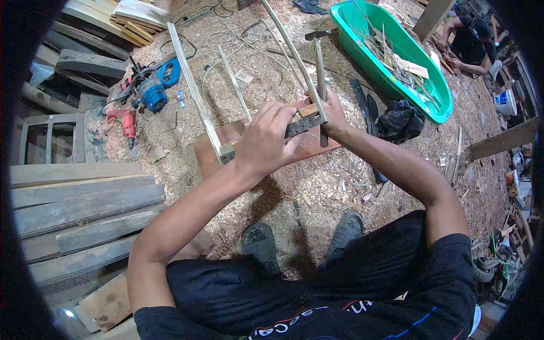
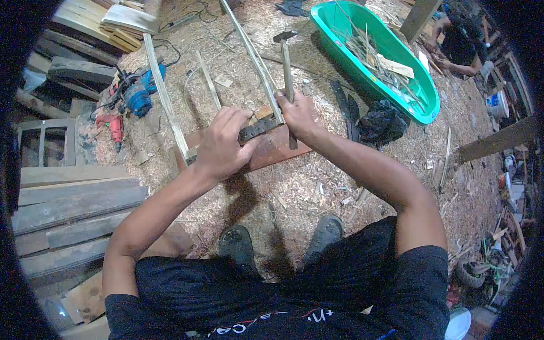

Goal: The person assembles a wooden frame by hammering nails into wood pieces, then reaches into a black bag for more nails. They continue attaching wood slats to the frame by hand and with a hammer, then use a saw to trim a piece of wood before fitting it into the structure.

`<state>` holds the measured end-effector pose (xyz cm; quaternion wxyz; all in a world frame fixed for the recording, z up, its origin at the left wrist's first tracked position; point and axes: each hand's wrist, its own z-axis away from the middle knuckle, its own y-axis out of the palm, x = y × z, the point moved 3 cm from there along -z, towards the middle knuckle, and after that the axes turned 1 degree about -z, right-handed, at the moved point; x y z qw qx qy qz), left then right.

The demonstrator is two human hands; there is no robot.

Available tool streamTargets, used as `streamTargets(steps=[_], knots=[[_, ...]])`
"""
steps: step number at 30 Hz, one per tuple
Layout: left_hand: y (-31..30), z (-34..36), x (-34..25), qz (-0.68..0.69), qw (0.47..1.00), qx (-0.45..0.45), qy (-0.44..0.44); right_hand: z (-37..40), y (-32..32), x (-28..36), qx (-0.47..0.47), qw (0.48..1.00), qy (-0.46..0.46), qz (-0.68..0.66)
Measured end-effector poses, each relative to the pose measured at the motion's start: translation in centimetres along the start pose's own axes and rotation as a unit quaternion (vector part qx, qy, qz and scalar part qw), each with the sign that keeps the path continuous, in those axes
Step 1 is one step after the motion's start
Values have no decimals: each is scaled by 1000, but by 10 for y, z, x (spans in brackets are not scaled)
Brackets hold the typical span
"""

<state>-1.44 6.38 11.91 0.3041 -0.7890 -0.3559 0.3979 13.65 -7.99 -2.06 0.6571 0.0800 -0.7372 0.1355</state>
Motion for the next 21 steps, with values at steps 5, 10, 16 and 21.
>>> streamTargets(steps=[5, 10, 16, 21], knots=[[-1, 5, -1, -24, 999, -10, 39, 12, 4, 14, -5, 1000, 2, -26], [-16, 7, 18, -29, 995, 22, 91, 37, 16, 60, -40, 999, -9, 31], [-25, 22, 27, -25, 986, 9, 162, 43, 31, 52, -3, 998, -55, -11], [-28, 33, 39, -33, 983, 31, 178, 48, 41, 47, -13, 998, -24, -49]])
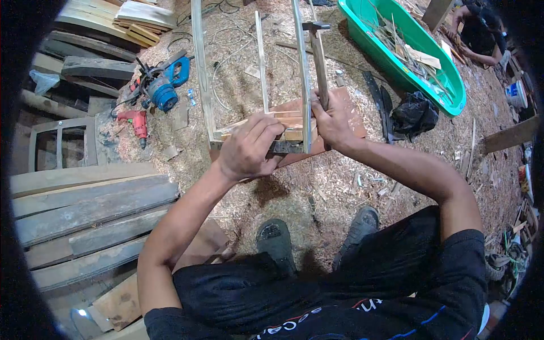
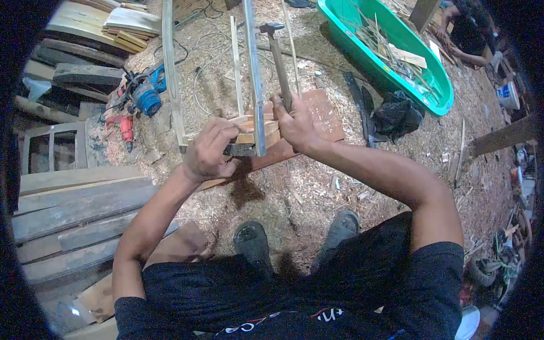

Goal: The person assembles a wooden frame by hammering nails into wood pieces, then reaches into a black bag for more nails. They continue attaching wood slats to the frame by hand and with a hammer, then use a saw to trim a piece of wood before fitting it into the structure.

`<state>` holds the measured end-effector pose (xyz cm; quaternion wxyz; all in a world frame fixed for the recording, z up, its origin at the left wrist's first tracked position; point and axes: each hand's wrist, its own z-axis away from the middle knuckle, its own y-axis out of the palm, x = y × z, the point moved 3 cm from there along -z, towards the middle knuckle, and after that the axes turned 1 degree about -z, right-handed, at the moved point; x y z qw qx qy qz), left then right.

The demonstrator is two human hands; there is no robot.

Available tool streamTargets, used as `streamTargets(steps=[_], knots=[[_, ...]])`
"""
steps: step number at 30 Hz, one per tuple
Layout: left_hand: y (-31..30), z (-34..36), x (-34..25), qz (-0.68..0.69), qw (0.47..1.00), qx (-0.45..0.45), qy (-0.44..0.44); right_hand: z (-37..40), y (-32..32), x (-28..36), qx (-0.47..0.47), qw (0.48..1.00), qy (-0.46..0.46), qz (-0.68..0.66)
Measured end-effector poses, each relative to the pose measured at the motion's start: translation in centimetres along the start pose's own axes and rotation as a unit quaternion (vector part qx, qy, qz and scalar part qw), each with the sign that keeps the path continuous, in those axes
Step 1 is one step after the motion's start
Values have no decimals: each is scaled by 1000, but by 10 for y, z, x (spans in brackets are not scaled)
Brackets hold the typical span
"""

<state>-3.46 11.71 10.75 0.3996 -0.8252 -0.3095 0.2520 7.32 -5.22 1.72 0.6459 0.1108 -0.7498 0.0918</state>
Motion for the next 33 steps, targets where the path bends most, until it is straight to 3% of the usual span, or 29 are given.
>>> streamTargets(steps=[9, 12, 16, 17, 20, 21, 25, 28, 33], knots=[[-3, 6, 11, 2, 1000, -11, -23, -11, 11, -4, 50, 998, -18, -26], [-2, -8, 20, 21, 994, 27, -106, -23, 10, -1, 21, 1000, 2, -17], [0, -33, 42, -1, 991, 71, -114, -41, -2, 13, -13, 994, 24, 109], [1, -37, 44, -3, 989, 77, -125, -45, -4, 11, -4, 999, 48, 1], [9, -43, 44, 12, 986, 116, -121, -63, -20, 13, -24, 997, -6, 69], [7, -45, 38, -23, 980, 153, -129, -64, -24, 22, -9, 998, 22, 56], [3, -42, 30, -20, 984, 123, -129, -60, -24, 58, 79, 991, 45, -102], [9, -36, 26, -61, 962, 204, -171, -53, -9, 78, 89, 968, 119, -203], [25, -29, 27, -74, 970, 207, -100, -50, 5, 72, 97, 966, 157, -183]])
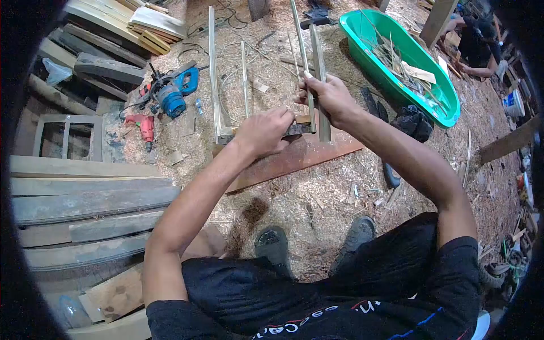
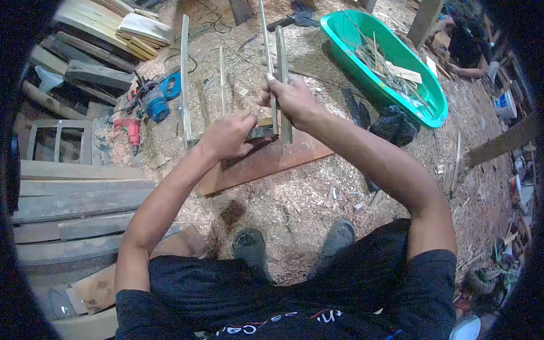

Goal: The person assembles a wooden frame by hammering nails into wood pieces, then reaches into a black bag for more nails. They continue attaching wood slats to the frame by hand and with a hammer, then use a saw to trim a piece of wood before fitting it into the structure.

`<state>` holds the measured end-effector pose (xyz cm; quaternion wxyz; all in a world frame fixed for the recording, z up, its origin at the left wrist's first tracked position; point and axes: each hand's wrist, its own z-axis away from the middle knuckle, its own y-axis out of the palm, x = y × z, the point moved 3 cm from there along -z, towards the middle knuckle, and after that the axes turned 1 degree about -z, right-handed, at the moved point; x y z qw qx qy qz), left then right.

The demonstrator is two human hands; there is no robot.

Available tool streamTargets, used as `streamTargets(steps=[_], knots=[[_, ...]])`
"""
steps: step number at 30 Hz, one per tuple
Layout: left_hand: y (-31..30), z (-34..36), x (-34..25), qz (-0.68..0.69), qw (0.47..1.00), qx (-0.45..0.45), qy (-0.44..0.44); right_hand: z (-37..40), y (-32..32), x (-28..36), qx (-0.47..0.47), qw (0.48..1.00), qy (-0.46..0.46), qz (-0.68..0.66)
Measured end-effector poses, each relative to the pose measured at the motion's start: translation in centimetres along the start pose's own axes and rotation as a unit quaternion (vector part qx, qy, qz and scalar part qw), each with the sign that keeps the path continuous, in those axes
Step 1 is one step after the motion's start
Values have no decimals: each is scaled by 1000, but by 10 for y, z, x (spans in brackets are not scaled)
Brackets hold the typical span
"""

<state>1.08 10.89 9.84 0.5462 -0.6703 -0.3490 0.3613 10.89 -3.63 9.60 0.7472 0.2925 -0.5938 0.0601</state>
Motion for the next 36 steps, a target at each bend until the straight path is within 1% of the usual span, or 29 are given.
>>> streamTargets(steps=[1, 4, 7, 9, 12, 15, 18, 21, 24, 27, 28, 31, 34, 36], knots=[[1, 0, 0, -7, 1000, -2, 8, -2, -3, -3, -4, 1000, -7, 7], [2, 0, 0, -2, 999, 32, -26, -1, -1, -6, -22, 999, -19, 23], [-3, 2, -7, -21, 1000, 11, -1, 5, 2, -6, -47, 998, -22, 26], [-5, 2, -8, -19, 999, 24, -12, 7, 5, -8, -58, 998, -27, 23], [-9, 2, -9, -9, 999, 38, -30, 10, 9, -6, -53, 997, -51, 5], [-14, 4, -11, -8, 998, 48, -47, 11, 13, -1, -28, 996, -84, 30], [-11, 4, -10, -14, 997, 41, -57, 11, 14, 2, -31, 997, -68, 34], [-10, 6, -10, -20, 998, 32, -52, 7, 12, -1, -57, 996, -65, 3], [-10, 9, -14, -30, 998, 15, -50, 5, 7, -7, -85, 996, -23, 29], [-8, 9, -15, -28, 999, 2, -34, 3, 4, -16, -113, 992, 53, 31], [-7, 10, -14, -25, 999, -1, -27, 2, 3, -17, -102, 993, 50, 20], [-6, 12, -7, 24, 998, -50, 19, 5, 7, -11, -69, 996, 47, -7], [-12, 16, -2, 27, 999, -37, 11, 9, 13, 1, -39, 998, 43, -13], [-18, 18, -4, 15, 998, -52, 17, 11, 17, 7, -16, 999, 29, -3]])
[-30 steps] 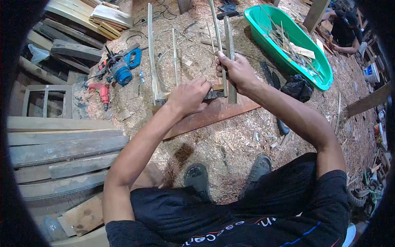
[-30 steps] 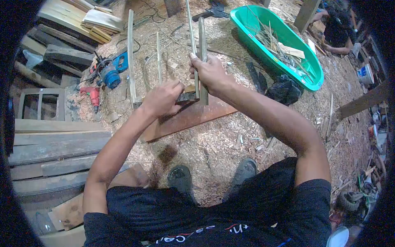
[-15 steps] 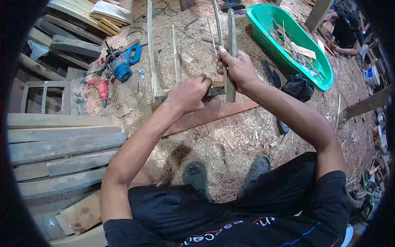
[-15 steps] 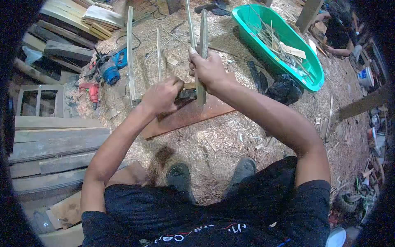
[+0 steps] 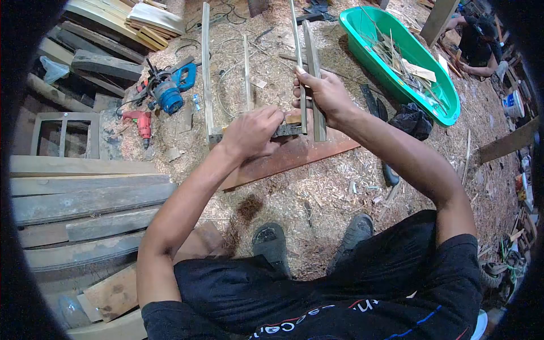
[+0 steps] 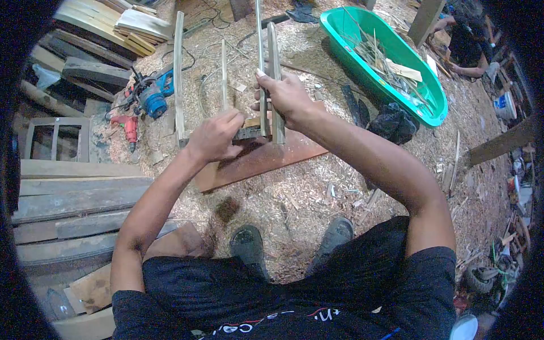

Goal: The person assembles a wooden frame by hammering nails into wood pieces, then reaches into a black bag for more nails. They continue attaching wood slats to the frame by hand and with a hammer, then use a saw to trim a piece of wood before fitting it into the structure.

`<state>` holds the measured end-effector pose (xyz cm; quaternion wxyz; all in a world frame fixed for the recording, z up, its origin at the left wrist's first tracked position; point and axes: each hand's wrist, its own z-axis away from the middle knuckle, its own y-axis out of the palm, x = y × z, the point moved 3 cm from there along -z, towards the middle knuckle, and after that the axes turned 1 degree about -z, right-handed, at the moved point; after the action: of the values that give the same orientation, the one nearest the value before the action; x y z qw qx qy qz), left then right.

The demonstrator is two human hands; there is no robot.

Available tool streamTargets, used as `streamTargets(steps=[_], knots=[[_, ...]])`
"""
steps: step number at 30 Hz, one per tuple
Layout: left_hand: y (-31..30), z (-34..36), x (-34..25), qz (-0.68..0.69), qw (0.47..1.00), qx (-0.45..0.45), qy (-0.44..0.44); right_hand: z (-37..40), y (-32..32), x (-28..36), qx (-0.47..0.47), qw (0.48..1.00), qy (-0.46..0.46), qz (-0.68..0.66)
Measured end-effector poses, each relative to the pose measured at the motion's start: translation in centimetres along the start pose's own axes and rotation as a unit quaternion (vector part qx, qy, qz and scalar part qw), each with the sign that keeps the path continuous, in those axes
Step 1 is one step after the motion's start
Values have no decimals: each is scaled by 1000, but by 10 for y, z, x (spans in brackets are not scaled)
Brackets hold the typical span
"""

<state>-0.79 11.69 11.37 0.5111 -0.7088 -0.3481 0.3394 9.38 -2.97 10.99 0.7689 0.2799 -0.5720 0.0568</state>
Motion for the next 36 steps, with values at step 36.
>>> streamTargets(steps=[36], knots=[[71, 44, 67, 501, 830, -33, -243, -29, -26, -7, -26, 952, -58, 299]])
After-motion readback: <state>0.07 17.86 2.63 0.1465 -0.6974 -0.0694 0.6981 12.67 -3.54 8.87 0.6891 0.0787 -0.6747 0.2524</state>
